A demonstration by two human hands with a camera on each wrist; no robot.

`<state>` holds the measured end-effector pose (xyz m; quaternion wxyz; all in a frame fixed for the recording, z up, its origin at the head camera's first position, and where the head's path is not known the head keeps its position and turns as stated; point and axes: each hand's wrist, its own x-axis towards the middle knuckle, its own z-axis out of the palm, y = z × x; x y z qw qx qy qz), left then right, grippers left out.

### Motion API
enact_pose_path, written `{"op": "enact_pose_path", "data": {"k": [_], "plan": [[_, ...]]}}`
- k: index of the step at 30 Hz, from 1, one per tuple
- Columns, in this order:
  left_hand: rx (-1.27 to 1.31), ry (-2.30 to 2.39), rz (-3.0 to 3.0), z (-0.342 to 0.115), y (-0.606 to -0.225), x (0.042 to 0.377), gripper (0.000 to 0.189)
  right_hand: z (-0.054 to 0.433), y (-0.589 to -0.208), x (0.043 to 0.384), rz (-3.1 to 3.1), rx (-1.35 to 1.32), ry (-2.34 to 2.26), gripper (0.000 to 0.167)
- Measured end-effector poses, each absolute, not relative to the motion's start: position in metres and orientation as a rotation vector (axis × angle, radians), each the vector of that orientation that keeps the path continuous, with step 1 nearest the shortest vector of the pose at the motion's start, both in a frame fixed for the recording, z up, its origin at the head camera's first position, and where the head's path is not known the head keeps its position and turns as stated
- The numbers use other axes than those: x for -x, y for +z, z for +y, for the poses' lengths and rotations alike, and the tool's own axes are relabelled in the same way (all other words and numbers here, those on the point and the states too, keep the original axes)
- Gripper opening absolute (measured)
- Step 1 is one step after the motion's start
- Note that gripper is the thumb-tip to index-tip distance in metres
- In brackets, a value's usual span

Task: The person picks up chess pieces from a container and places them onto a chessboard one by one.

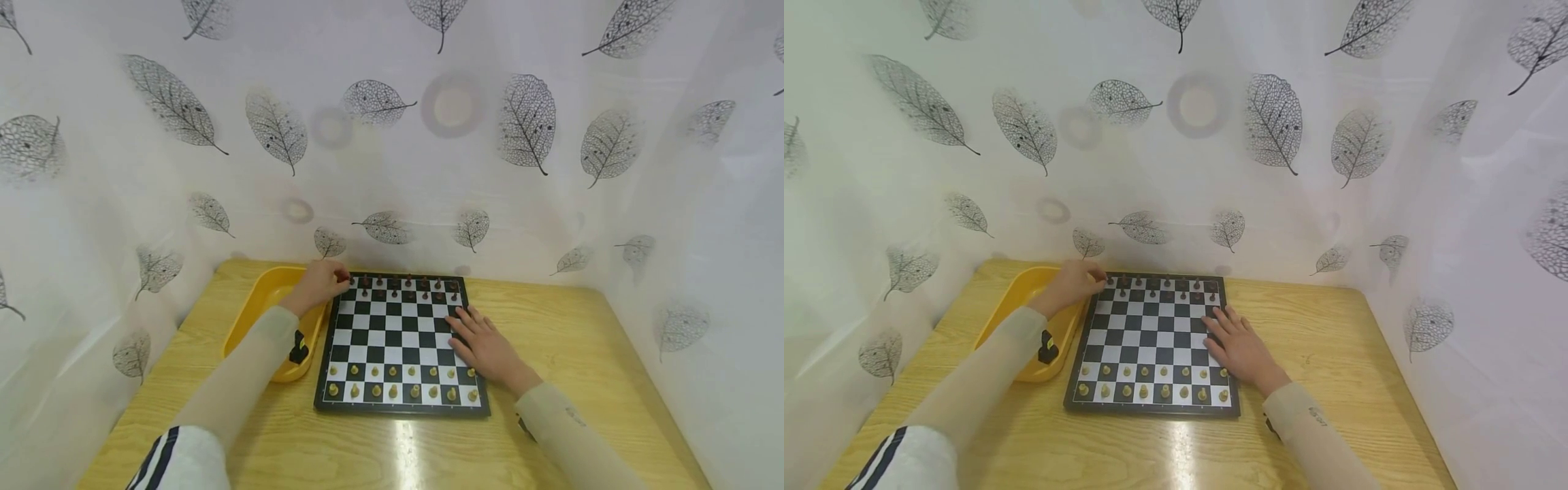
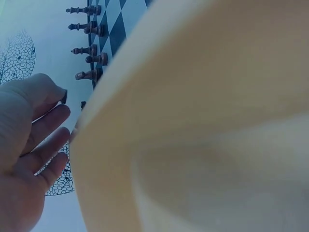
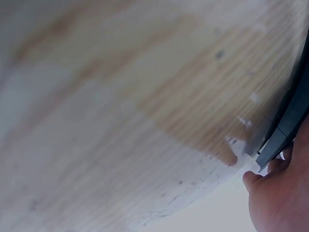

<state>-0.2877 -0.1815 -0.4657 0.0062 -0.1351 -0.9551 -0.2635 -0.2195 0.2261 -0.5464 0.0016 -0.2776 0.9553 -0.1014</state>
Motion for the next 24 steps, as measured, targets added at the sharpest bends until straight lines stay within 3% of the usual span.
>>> {"op": "enact_pose_path", "data": {"k": [24], "plan": [[0.546, -0.587, -3.067, -0.1787, -0.4689, 0.2944, 0.021, 0.2243, -0.5456, 0.2206, 2.995, 0.848, -0.330, 0.062]]}}
